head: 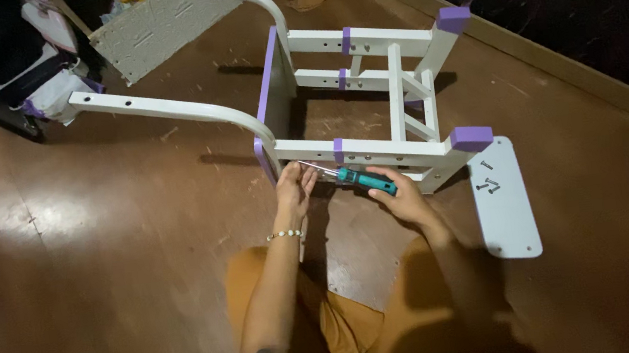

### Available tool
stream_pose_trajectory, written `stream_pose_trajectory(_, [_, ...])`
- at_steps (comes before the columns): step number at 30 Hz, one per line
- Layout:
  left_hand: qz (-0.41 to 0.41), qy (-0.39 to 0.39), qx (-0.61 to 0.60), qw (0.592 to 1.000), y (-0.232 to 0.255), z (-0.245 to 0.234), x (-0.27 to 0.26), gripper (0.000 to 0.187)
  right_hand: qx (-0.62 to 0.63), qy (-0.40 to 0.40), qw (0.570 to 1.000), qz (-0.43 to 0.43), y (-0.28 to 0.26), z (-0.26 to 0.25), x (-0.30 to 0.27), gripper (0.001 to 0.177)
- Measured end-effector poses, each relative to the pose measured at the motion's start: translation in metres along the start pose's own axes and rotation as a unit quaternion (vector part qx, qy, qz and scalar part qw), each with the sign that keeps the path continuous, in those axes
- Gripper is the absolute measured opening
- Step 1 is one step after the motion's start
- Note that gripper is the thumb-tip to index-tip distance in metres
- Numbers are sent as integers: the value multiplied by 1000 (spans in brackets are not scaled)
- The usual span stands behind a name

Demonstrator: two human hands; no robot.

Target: The person uses a screwdriver to remove screws from the backrest of a small white and purple chair. They detach the backrest panel and place it on the floor, then flip the chair frame upside down and continue removing screws from the frame.

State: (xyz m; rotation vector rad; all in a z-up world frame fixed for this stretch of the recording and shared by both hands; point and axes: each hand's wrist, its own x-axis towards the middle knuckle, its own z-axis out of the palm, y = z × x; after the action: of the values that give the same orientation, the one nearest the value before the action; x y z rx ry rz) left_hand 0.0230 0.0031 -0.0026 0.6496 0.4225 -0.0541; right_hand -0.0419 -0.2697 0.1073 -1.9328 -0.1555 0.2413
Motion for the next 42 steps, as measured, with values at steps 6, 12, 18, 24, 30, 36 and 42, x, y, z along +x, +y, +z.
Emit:
stream_pose_trajectory(6, [6, 9, -2, 1000, -1, 1, 5, 20, 172, 71, 983, -5, 24, 10, 9, 48])
stream_pose_trajectory(12, [2, 30, 12, 999, -1, 5, 0, 23, 208, 94, 971, -71, 43, 15, 12, 46])
stream_pose_trajectory(18, [4, 35, -10, 999, -10, -2, 3, 21, 227, 100, 963, -107, 43, 19, 12, 44])
stream_pose_trajectory(24, [10, 23, 5, 1000, -10, -6, 5, 21, 217, 104, 964, -110, 41, 20, 10, 44])
stream_pose_trajectory(30, [6, 24, -10, 1000, -13, -7, 12, 22, 231, 112, 961, -98, 41, 19, 9, 44])
stream_pose_trajectory(36, [19, 25, -13, 999, -12, -8, 12, 24, 174, 144, 958, -178, 43, 26, 12, 42])
stream_pose_trajectory(42, [20, 20, 6, 1000, -6, -2, 7, 27, 250, 183, 946, -97, 52, 32, 14, 48])
